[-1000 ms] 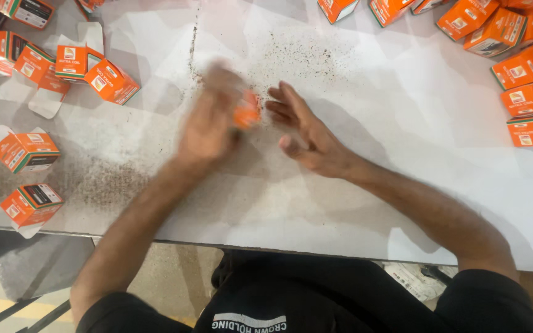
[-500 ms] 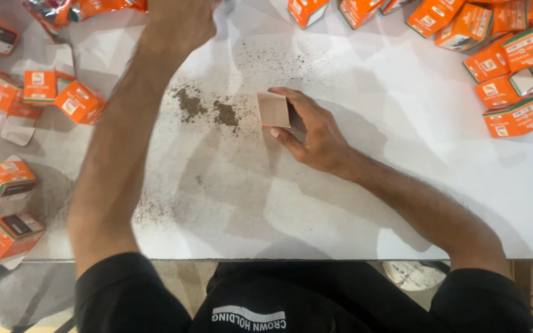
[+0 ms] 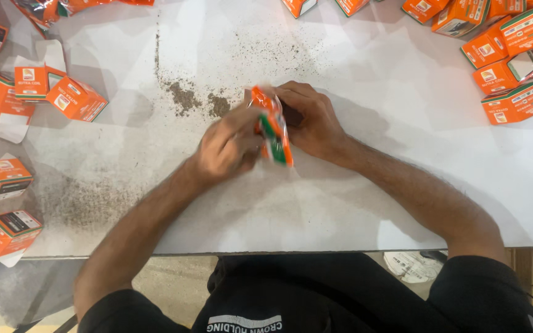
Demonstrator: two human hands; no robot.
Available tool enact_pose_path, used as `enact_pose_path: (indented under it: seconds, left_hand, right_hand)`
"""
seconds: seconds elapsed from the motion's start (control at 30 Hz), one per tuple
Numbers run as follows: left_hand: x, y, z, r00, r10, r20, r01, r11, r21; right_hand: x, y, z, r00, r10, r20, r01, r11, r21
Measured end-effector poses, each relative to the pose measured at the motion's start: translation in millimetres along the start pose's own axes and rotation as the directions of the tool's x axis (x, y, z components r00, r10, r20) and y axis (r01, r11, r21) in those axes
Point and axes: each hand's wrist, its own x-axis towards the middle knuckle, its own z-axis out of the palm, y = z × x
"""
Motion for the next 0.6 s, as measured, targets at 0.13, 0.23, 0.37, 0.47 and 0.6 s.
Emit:
enact_pose_path:
  seconds: [0.13, 0.23, 0.37, 0.47, 0.6]
  left_hand:
    - [-6, -15, 7, 0.991, -0.109, 0.076, 0.086, 0.961, 0.263]
    - [-12, -10, 7, 0.979, -0.184, 0.089, 0.137, 0.914, 0.383]
    - [-7, 3, 15, 0.961, -0.272, -0.041, 0.258, 0.843, 0.472]
    - [3, 6, 22, 0.896, -0.435, -0.089, 0.429, 0.797, 0.425]
    - [8, 2, 23, 0.691, -0.713, -0.120, 0.720, 0.693, 0.037]
  right_hand:
    - [-1, -2, 0, 1.000, 0.028, 0.010, -0.028, 1.000, -0.008]
    - [-2, -3, 1, 0.999, -0.040, -0.010, 0.040, 0.999, -0.026]
    - [-3, -4, 2, 0.999, -0.026, 0.018, 0.027, 0.999, -0.030]
    - [-4, -4, 5, 0.999, -0.037, -0.004, 0.037, 0.999, -0.034]
    - [-8, 1, 9, 0.999, -0.035, -0.017, 0.034, 0.997, -0.076]
